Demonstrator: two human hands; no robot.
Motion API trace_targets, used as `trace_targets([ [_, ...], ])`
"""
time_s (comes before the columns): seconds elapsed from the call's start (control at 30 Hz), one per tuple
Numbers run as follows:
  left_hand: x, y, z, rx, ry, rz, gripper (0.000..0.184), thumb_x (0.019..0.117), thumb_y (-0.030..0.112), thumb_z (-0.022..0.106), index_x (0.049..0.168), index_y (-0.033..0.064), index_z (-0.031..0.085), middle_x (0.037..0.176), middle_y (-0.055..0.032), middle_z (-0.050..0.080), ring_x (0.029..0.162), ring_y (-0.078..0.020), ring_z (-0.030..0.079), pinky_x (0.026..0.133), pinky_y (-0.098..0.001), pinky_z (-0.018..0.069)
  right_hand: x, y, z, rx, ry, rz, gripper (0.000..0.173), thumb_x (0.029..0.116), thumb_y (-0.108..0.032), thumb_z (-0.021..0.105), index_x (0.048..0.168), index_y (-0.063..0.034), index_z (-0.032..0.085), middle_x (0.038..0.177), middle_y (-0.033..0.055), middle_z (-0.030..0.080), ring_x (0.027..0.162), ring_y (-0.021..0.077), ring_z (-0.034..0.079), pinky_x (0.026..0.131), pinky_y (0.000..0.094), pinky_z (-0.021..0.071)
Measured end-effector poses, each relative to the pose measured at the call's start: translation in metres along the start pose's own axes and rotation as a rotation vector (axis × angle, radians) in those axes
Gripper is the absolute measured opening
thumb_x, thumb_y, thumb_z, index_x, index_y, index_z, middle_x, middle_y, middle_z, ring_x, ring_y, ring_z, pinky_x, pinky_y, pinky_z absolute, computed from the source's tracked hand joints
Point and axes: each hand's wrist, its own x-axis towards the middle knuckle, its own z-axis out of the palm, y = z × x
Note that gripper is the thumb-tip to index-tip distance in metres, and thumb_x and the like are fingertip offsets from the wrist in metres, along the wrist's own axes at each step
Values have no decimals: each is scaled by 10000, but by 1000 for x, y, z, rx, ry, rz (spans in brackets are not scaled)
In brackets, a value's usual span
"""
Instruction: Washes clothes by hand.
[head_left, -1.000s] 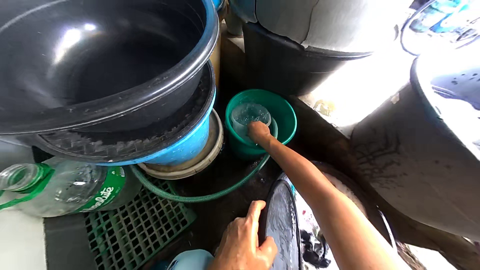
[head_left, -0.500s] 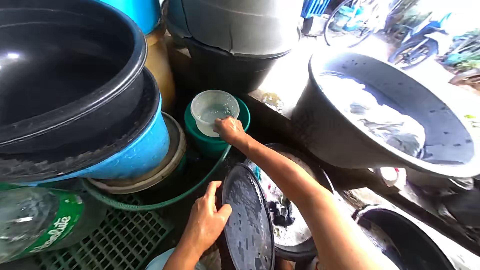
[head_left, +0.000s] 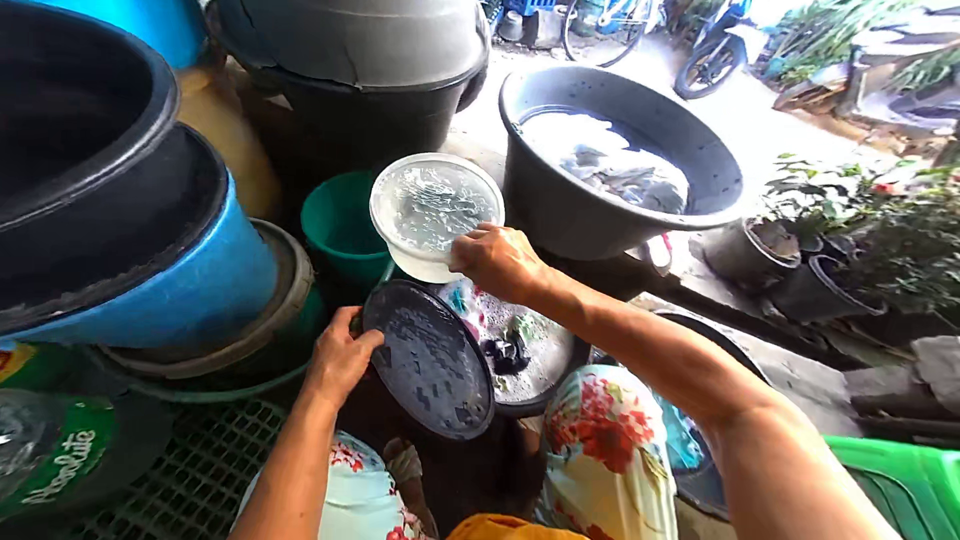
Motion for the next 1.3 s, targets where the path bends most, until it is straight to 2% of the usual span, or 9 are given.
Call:
trace_targets([
  [0.2, -8, 1, 8, -87, 112, 11, 537, 917, 100, 659, 1427, 80, 489, 1115, -211, 651, 816, -271, 676, 667, -475, 578, -133, -5, -25, -17, 67, 146, 68, 908, -147, 729, 878, -87, 719, 779, 69, 679, 797, 277, 687, 629, 478, 553],
  [0.43, -16, 0, 9, -150, 201, 37, 605, 898, 105, 630, 1470, 89, 436, 1217, -190, 602, 846, -216, 649, 658, -412, 562, -263, 1, -13, 90, 185, 583, 167, 946, -200, 711, 914, -37, 726, 826, 118, 708, 856, 312, 700, 769, 535, 560],
  [0.57, -20, 0, 8, -177, 224, 40, 584, 904, 113, 610, 1461, 83, 437, 1220, -171, 595, 850, -194, 648, 652, -382, 565, -310, 14, 8, 161, 335, 822, 202, 940, -224, 716, 910, -25, 733, 845, 133, 724, 880, 316, 711, 834, 566, 554],
  [0.67, -22, 1, 10, -196, 221, 48, 581, 910, 109, 603, 1462, 83, 426, 1227, -164, 591, 856, -183, 654, 655, -370, 572, -333, 23, 14, 224, 430, 974, 223, 925, -231, 739, 869, -17, 713, 780, 125, 701, 799, 277, 693, 792, 538, 543],
  [0.83, -22, 4, 17, -216, 216, 58, 561, 926, 95, 607, 1456, 81, 425, 1182, -143, 597, 819, -156, 655, 639, -342, 575, -363, 44, 16, 504, 582, 1187, 186, 926, -213, 747, 946, -29, 730, 827, 90, 716, 756, 192, 686, 734, 437, 575],
  [0.97, -19, 6, 21, -209, 204, 58, 551, 934, 94, 606, 1456, 88, 431, 1167, -139, 603, 809, -150, 658, 632, -332, 576, -374, 55, 13, 848, 864, 1239, 167, 978, -129, 688, 1068, 11, 682, 943, 128, 729, 816, 213, 718, 706, 413, 618],
  [1.07, -17, 5, 22, -220, 203, 60, 540, 937, 87, 601, 1452, 93, 438, 1160, -127, 600, 798, -140, 657, 623, -327, 578, -377, 60, 2, 1034, 1092, 1233, 128, 1018, -114, 624, 1087, -8, 643, 927, 102, 721, 778, 207, 722, 664, 408, 631],
  [1.2, -11, 0, 20, -227, 187, 85, 553, 935, 76, 600, 1460, 97, 426, 1139, -117, 614, 776, -131, 665, 626, -330, 588, -388, 74, -12, 1221, 1373, 1160, 162, 1059, -187, 551, 1163, -66, 576, 931, 85, 690, 806, 258, 719, 715, 513, 636],
  [1.3, -11, -3, 18, -226, 185, 109, 542, 934, 81, 598, 1448, 99, 428, 1100, -84, 618, 754, -97, 657, 616, -301, 582, -400, 83, -22, 1327, 1520, 1079, 217, 1096, -313, 431, 1041, -150, 563, 848, 21, 652, 810, 237, 692, 790, 561, 605],
])
